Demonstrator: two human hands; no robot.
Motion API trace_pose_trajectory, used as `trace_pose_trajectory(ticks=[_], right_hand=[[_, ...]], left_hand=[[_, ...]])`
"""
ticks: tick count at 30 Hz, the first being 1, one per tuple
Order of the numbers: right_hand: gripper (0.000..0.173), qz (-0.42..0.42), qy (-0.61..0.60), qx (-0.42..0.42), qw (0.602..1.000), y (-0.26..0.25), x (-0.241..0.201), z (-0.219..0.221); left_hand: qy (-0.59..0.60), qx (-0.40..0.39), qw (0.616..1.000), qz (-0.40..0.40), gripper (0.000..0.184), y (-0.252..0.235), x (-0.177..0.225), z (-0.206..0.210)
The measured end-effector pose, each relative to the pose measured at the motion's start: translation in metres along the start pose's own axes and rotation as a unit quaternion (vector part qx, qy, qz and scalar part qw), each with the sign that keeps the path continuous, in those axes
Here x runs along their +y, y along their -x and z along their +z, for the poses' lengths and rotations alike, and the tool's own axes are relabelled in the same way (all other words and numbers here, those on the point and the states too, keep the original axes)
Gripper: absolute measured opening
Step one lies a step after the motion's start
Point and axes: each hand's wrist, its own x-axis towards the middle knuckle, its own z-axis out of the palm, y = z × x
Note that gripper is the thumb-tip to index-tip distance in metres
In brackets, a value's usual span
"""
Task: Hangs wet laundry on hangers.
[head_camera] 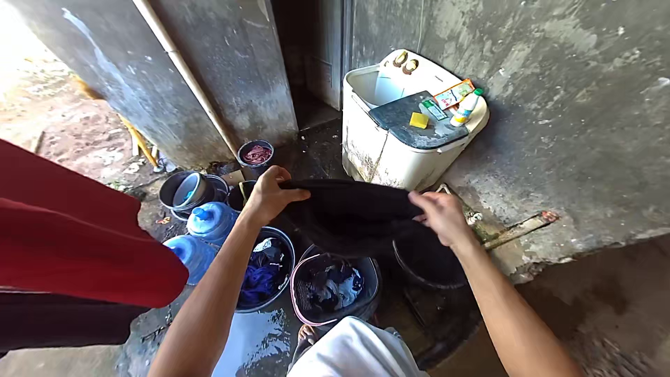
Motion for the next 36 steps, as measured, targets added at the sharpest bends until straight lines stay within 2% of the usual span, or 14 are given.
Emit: trace_pose_trajectory(ticks=[2,5,7,9,13,17,19,20,22,24,28,31,33,36], right_hand=[[0.032,0.061,-0.175,0.082,0.979,-0.003,-0.013,-0.005],[0.029,0.151,-0.353,0.141,0.912,-0.015,-0.028,-0.012],[0.03,0.164,-0.405,0.153,0.886,-0.028,-0.027,-0.03],[0.028,0.125,-0.38,0.128,0.907,-0.03,-0.034,-0.051],[0.016,-0.139,-0.115,0.125,0.976,0.002,-0.072,-0.093],[0.016,-0.301,0.024,0.29,0.908,0.038,-0.074,-0.118],[0.025,-0.251,0.122,0.315,0.907,0.045,-0.037,-0.101],[0.03,-0.172,0.143,0.291,0.93,0.04,-0.004,-0.088],[0.034,0.057,0.06,0.23,0.97,0.019,0.073,-0.068],[0.037,0.179,-0.078,0.229,0.954,0.0,0.099,-0.063],[0.039,0.186,-0.233,0.242,0.923,-0.013,0.038,-0.068],[0.05,0.153,-0.293,0.221,0.918,-0.018,-0.004,-0.087],[0.054,0.157,-0.328,0.197,0.91,-0.015,0.0,-0.087],[0.045,0.199,-0.424,0.175,0.866,-0.015,0.044,-0.075]], left_hand=[[-0.198,0.023,0.98,0.028,0.071,0.008,-0.015,0.006],[-0.354,-0.046,0.925,-0.127,0.053,-0.003,-0.072,0.024],[-0.276,-0.071,0.93,-0.231,0.03,-0.022,-0.109,0.012],[-0.068,-0.043,0.962,-0.261,0.03,-0.033,-0.097,-0.006],[0.222,0.058,0.965,-0.129,0.03,-0.022,0.001,-0.03],[0.234,0.102,0.966,0.045,0.023,0.009,0.038,-0.029],[0.202,0.067,0.976,0.045,0.024,0.018,0.002,-0.005],[0.201,0.024,0.979,-0.022,0.025,0.017,-0.025,0.01],[0.244,-0.03,0.941,-0.234,0.027,0.009,-0.079,0.033],[0.305,0.009,0.903,-0.303,0.03,-0.003,-0.088,0.032],[0.229,0.049,0.962,-0.141,0.017,-0.006,-0.03,0.004],[-0.009,-0.041,0.999,-0.018,0.041,-0.013,0.009,-0.035],[-0.18,-0.081,0.98,-0.004,0.046,-0.013,0.02,-0.041],[-0.273,-0.1,0.954,-0.077,0.025,-0.028,-0.004,-0.03]])
